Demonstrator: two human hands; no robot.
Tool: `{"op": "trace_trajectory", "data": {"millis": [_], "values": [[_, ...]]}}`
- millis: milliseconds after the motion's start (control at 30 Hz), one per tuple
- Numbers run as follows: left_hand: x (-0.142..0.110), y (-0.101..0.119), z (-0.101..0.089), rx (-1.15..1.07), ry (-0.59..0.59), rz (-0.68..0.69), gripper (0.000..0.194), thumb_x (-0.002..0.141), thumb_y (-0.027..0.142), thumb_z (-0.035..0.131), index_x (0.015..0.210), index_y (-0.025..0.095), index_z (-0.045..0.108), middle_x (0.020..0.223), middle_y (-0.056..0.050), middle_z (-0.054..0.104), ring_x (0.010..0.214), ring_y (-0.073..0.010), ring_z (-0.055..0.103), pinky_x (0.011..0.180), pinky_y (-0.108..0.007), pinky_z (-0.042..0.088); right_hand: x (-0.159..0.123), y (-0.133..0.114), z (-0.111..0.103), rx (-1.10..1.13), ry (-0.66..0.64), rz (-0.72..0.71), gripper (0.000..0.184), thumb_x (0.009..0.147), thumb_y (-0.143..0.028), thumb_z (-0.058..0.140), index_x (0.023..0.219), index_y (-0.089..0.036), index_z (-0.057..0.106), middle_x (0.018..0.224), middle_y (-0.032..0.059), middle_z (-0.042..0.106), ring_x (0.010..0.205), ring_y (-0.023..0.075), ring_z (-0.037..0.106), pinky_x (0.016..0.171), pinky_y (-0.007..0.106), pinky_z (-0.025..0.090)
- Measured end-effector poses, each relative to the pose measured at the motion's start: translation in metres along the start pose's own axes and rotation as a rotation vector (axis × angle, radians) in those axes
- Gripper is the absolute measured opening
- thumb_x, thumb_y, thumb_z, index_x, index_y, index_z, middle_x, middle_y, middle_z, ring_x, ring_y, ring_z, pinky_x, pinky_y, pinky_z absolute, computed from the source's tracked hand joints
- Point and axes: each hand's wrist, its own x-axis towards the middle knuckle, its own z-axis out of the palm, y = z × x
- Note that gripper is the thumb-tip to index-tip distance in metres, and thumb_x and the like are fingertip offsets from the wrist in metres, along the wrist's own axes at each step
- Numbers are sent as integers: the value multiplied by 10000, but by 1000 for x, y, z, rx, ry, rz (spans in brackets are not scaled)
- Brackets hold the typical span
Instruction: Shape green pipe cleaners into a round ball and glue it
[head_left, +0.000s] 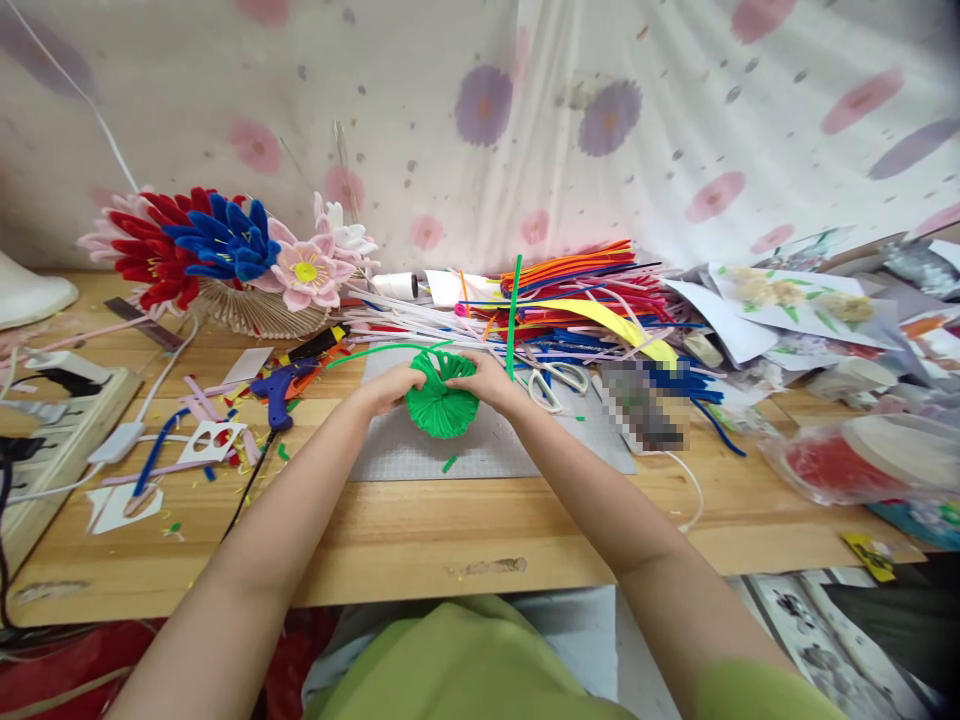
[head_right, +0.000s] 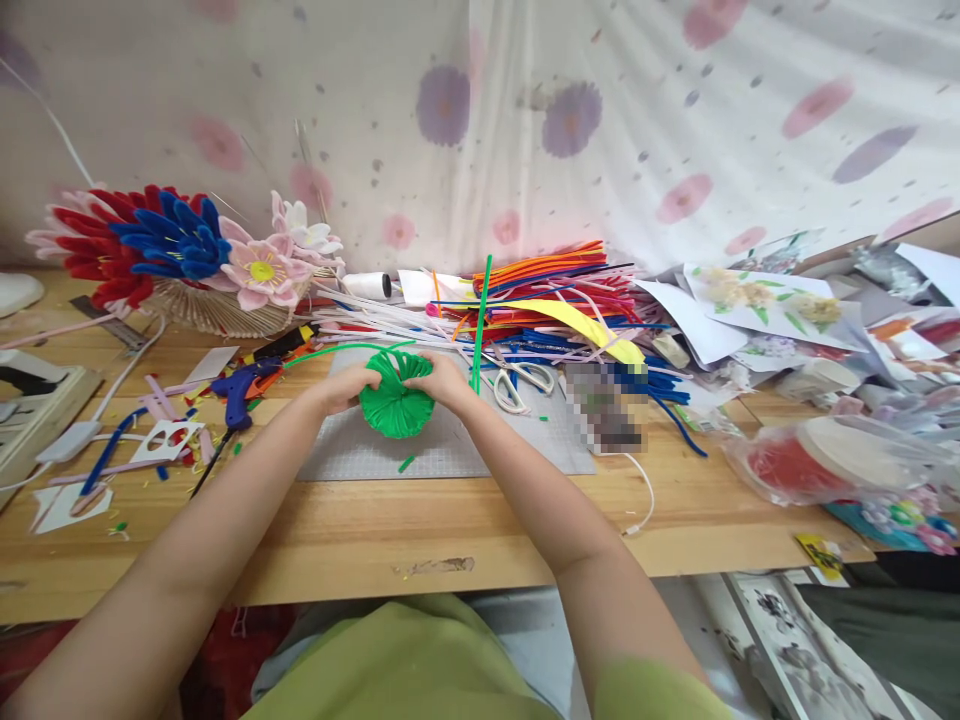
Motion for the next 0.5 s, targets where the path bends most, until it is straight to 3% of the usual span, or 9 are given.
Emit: {"op": "trace_trajectory", "data": {"millis": [100,233,300,500], "values": [[0,1,0,65,-47,107,169,547,210,573,708,158,577,604,8,587,527,-117,503,483,-226,368,3,1,3,-166,28,56,272,536,-222,711,796,-179,644,702,-17,645,676,162,588,679,299,464],[5,0,-1,248,138,318,230,506,266,696,679,136,619,664,-20,637,596,-139,533,550,-245,406,3,-3,3,-294,51,23,269,569,-253,698,823,-198,630,736,-10,644,723,179,590,683,301,451],[7,-1,-1,300,190,323,187,489,228,701,626,132,618,613,-9,624,564,-133,518,532,-243,399,2,-4,3,-338,29,14,279,586,-288,693,839,-194,622,784,7,649,762,189,591,698,306,449],[8,0,-2,365,133,252,122,459,176,673,553,127,610,531,10,585,504,-118,481,470,-228,367,-2,0,7,-305,6,57,408,585,-315,707,951,-186,582,875,27,650,799,182,596,703,291,450]]}}
